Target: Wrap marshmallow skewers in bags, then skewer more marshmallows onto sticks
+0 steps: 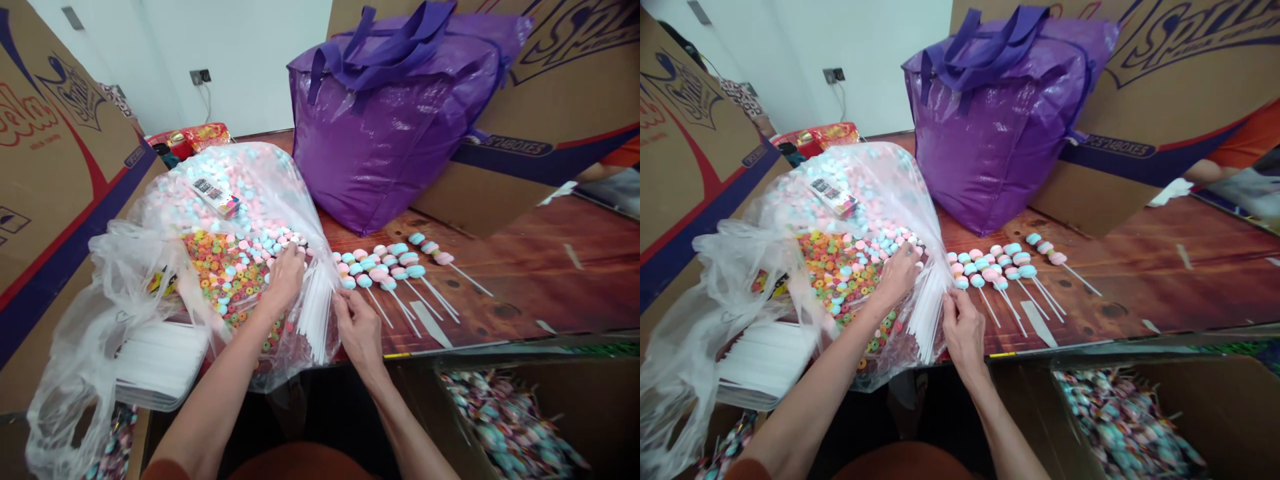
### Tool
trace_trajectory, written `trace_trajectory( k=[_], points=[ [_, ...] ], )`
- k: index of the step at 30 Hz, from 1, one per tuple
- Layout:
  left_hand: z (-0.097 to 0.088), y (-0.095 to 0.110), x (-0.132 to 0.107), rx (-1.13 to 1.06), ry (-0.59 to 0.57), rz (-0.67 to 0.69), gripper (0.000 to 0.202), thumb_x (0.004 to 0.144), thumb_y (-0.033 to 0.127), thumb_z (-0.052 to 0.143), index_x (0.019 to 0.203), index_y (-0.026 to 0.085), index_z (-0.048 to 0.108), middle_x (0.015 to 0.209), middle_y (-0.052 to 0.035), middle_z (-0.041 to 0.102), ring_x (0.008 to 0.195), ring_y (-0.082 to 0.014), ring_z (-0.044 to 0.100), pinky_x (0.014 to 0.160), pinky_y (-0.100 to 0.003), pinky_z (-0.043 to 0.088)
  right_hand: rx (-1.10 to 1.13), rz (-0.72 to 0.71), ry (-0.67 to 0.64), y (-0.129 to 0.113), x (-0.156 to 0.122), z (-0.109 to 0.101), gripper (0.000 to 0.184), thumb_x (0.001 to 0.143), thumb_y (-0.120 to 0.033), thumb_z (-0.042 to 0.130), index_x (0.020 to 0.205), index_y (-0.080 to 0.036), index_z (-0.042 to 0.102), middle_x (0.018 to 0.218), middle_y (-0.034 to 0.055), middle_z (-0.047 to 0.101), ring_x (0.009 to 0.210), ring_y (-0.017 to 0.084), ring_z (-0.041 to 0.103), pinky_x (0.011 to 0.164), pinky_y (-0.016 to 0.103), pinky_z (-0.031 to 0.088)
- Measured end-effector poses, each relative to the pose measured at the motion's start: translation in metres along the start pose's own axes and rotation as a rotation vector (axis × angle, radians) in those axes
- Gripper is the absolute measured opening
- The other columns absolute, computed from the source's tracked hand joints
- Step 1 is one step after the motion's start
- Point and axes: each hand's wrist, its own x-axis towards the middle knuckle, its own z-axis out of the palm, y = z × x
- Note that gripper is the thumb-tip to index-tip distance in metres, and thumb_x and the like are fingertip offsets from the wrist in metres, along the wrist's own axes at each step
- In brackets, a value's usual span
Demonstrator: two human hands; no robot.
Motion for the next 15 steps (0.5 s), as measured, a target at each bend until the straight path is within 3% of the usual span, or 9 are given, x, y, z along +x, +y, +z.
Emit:
trace_trajectory(
  k=[3, 7, 11, 15],
  points=[
    [-0.01, -0.013, -0.022, -0.081, 0.032, -0.086, 0.024, 0.091, 0.012, 0.047, 0.103, 0.016, 0.068, 0.116, -0.0118, 0.059, 0.097, -0.0227, 0.06, 0.088, -0.035, 0.049, -0.025, 0.008, -0.088, 0.001, 0.001, -0.002, 0.033, 0.091, -0.046, 0.046, 0.089, -0.02, 0.065, 0.062, 0.0014, 0.063, 0.058, 0.02, 0.059, 0.061, 0.03, 0.043],
    [-0.018, -0.036, -0.046, -0.319, 0.142, -0.136, 0.018, 0.089, 0.013, 0.053, 0.093, 0.017, 0.07, 0.106, -0.009, 0.061, 0.098, -0.0195, 0.061, 0.093, -0.033, 0.048, 0.085, 0.041, -0.214, 0.002, -0.002, -0.007, 0.02, 0.088, -0.04, 0.048, 0.083, -0.022, 0.055, 0.056, -0.0019, 0.06, 0.053, 0.018, 0.056, 0.056, 0.028, 0.041],
    [-0.023, -0.054, -0.057, -0.508, 0.145, -0.23, 0.023, 0.092, 0.022, 0.052, 0.101, 0.016, 0.072, 0.107, -0.0095, 0.064, 0.103, -0.021, 0.061, 0.096, -0.036, 0.047, 0.232, 0.112, -0.241, -0.001, -0.014, -0.013, 0.013, 0.083, -0.035, 0.054, 0.083, -0.023, 0.049, 0.062, -0.0032, 0.059, 0.05, 0.015, 0.052, 0.05, 0.025, 0.04],
    [-0.024, -0.063, -0.065, -0.619, 0.135, -0.27, 0.032, 0.093, 0.016, 0.044, 0.111, 0.015, 0.07, 0.112, -0.0111, 0.061, 0.101, -0.0192, 0.061, 0.093, -0.035, 0.049, 0.253, 0.137, -0.295, -0.004, -0.023, -0.014, 0.014, 0.081, -0.034, 0.055, 0.077, -0.024, 0.047, 0.055, -0.0066, 0.048, 0.047, 0.014, 0.049, 0.046, 0.024, 0.038]
  ],
)
